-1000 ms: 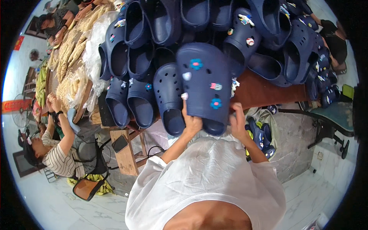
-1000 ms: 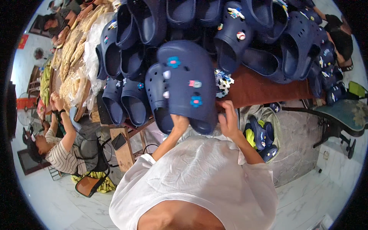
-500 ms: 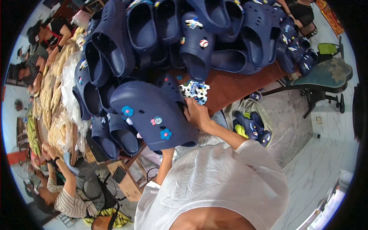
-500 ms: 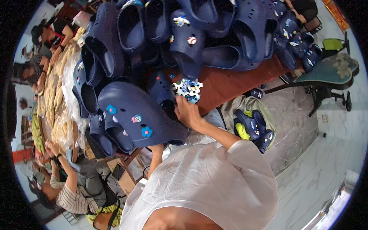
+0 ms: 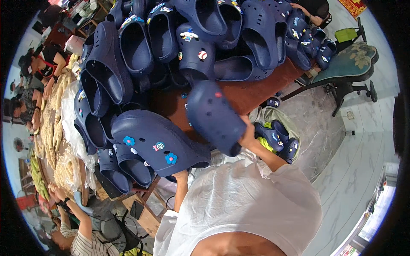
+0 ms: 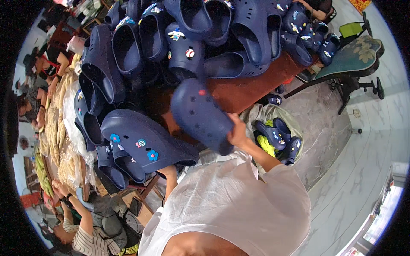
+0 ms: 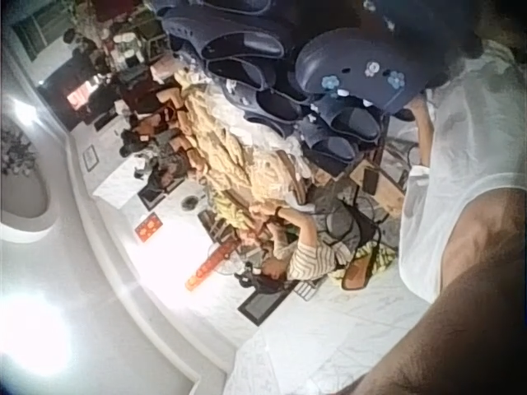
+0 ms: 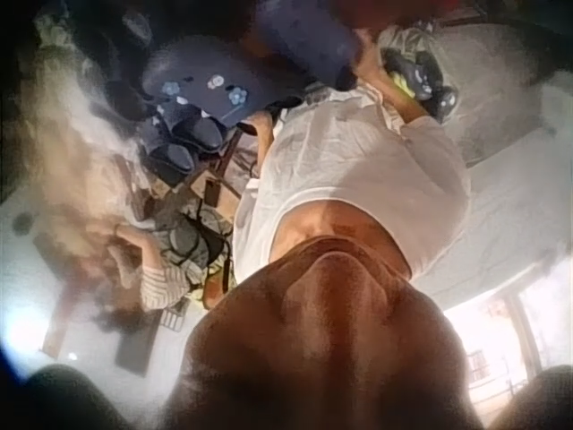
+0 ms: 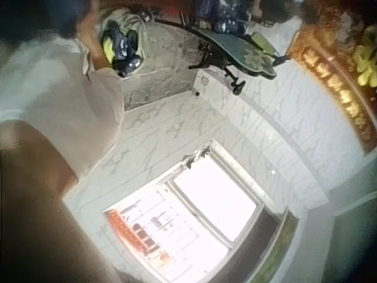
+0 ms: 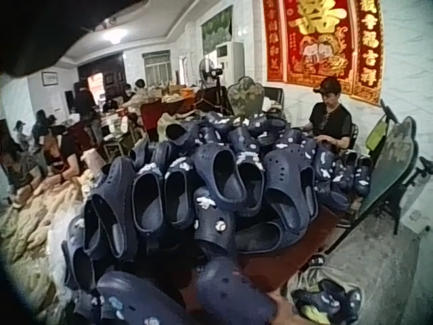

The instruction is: Attaching decorative charms to blue clogs by pressing them into pre-drilled holes.

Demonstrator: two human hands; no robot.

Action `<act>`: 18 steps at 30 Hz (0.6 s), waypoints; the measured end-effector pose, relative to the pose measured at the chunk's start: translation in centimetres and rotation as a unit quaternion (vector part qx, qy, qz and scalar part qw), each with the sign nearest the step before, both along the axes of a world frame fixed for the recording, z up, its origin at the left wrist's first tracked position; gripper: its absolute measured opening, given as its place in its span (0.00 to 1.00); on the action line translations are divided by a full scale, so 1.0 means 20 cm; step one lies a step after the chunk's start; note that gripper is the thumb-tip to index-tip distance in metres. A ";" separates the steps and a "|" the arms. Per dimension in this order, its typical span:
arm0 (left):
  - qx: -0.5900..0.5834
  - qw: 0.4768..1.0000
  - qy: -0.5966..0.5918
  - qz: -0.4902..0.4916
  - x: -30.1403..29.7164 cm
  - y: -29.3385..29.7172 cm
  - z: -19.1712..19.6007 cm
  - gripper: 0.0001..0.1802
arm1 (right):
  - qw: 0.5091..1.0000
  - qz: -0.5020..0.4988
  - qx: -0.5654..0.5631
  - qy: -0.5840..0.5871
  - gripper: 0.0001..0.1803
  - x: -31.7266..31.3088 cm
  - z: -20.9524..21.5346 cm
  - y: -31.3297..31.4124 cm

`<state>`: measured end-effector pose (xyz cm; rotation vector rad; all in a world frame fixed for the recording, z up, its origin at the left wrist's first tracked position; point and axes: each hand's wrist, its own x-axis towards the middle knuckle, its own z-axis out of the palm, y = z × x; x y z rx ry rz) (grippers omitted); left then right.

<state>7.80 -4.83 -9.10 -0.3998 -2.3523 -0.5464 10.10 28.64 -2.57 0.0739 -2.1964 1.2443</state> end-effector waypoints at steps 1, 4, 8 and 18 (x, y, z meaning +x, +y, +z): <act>0.002 1.000 0.002 -0.010 -0.01 0.01 0.01 0.21 | 0.998 -0.049 -0.021 0.016 0.31 0.10 -0.19 0.09; 0.062 0.998 -0.018 -0.014 -0.01 0.01 0.02 0.22 | 0.980 -0.120 -0.154 -0.051 0.31 0.30 -0.29 0.22; 0.139 0.989 -0.045 -0.014 0.00 0.01 0.03 0.23 | 0.930 -0.349 -0.082 -0.080 0.31 0.37 -0.23 0.40; 0.328 0.936 -0.123 -0.030 0.00 0.03 0.04 0.26 | 0.838 -0.524 -0.014 -0.151 0.28 0.19 -0.24 1.11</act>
